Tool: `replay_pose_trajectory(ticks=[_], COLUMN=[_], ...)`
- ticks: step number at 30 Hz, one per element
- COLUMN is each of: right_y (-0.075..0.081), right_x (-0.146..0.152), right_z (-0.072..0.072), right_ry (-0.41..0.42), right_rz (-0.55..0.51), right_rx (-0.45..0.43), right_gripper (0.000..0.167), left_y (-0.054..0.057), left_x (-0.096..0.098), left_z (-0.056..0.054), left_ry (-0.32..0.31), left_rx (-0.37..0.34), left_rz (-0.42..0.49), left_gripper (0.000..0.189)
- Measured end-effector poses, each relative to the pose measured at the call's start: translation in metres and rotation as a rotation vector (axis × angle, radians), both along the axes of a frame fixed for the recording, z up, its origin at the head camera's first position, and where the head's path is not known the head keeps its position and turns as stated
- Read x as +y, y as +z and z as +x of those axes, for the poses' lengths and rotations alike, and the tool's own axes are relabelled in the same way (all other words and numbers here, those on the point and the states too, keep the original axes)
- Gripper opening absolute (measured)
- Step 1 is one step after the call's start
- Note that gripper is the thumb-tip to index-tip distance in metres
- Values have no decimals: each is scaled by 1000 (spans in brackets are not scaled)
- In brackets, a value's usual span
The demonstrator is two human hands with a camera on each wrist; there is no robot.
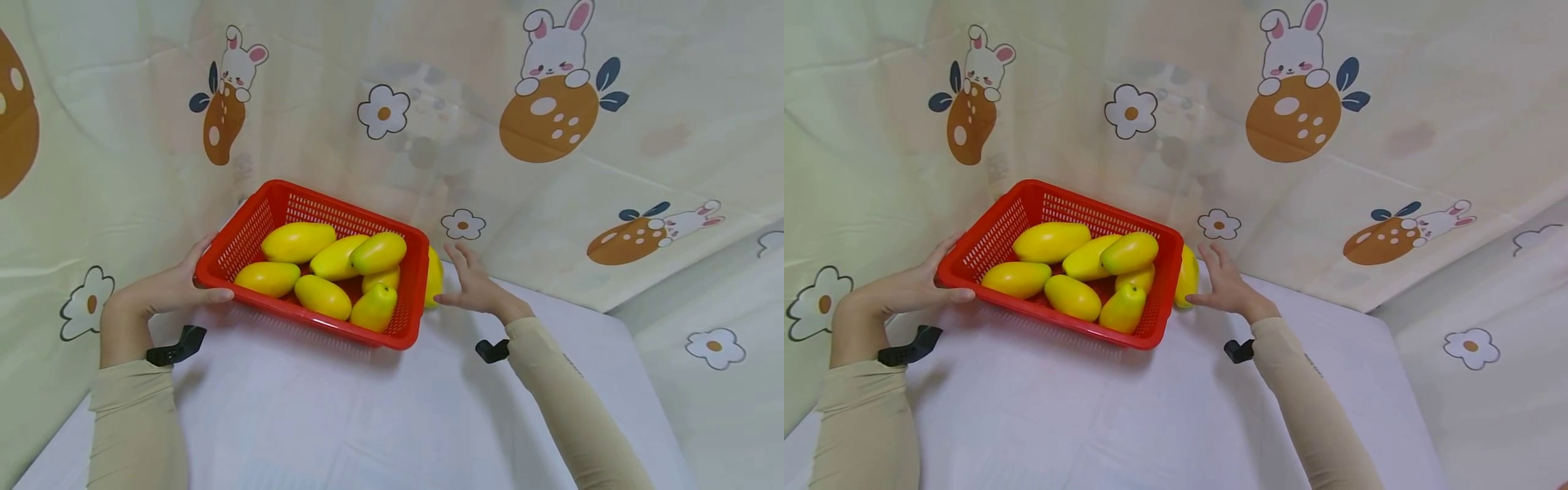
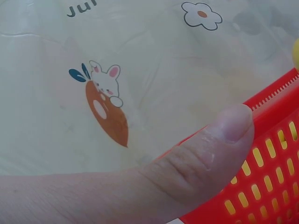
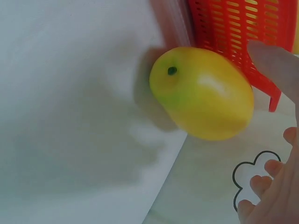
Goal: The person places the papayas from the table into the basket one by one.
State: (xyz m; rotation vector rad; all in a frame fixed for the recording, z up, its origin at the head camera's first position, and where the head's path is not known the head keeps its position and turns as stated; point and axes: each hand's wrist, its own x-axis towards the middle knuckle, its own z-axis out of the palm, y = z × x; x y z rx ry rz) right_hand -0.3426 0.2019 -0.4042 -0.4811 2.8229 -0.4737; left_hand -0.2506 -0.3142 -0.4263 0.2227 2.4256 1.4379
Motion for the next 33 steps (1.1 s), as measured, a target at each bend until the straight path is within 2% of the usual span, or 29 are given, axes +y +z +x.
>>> replay_pose_trajectory(ticks=[17,26,33], right_y=[-11,-17,-20], right_x=[-19,-30,-30], right_z=[-13,-17,-21], right_ry=[18,90,85], right_rz=[-20,-82,-70], right_rx=[-77,-83,-91], right_gripper=[121,121,124], left_y=[-1,-2,-3], left_x=[-1,-2,-2], left_z=[1,0,-1], left_ry=[19,10,10], left_rx=[-1,-2,4], left_rz=[11,25,16], left_gripper=[114,112,115])
